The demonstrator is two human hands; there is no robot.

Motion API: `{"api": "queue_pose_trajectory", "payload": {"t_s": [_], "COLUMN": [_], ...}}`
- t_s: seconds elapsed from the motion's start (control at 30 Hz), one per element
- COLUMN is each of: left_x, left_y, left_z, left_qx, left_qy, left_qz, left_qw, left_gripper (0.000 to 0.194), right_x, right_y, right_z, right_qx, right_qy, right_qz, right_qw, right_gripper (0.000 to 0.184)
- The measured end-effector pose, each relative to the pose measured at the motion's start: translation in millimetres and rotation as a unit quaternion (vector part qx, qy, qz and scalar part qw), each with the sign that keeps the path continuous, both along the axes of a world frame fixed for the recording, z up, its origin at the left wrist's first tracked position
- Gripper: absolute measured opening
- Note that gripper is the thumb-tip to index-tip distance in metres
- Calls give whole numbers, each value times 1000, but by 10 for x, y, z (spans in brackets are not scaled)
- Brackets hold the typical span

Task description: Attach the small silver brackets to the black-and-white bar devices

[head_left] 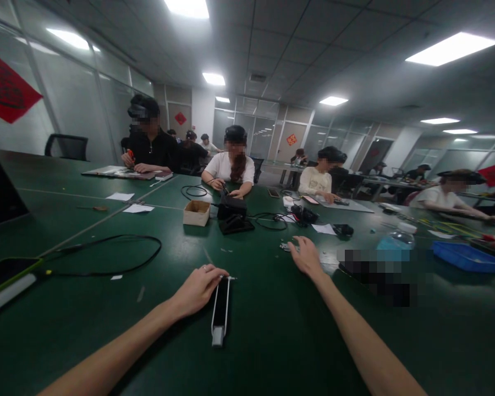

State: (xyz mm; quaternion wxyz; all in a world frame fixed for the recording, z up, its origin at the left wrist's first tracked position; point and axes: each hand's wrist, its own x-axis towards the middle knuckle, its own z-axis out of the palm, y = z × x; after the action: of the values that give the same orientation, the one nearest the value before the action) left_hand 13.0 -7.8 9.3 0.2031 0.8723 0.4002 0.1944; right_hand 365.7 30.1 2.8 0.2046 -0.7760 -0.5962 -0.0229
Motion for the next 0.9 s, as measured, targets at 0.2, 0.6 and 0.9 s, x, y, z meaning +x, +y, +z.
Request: {"api": "queue_pose_trajectory", "payload": {"t_s": [0.2, 0.6, 0.9], "left_x": [-7, 27, 5], "left_y": [6, -40, -6], "left_z": [-24, 52, 2], "left_qx": [-14, 5, 13], "left_qy": [-3, 5, 3], "left_qz": [11, 6, 1], "left_qw": [1000, 1000, 1000], "left_gripper": [32, 31, 32], "right_x": [674, 138, -415], "right_y": [420, 627, -120], "right_z": [-225, -296, -269], "right_qx": [-88, -153, -137], "right_qy": [27, 18, 30], "right_qz": [-123, 167, 264], "right_qw": [988, 974, 954], "right_gripper": [80, 68, 65]}}
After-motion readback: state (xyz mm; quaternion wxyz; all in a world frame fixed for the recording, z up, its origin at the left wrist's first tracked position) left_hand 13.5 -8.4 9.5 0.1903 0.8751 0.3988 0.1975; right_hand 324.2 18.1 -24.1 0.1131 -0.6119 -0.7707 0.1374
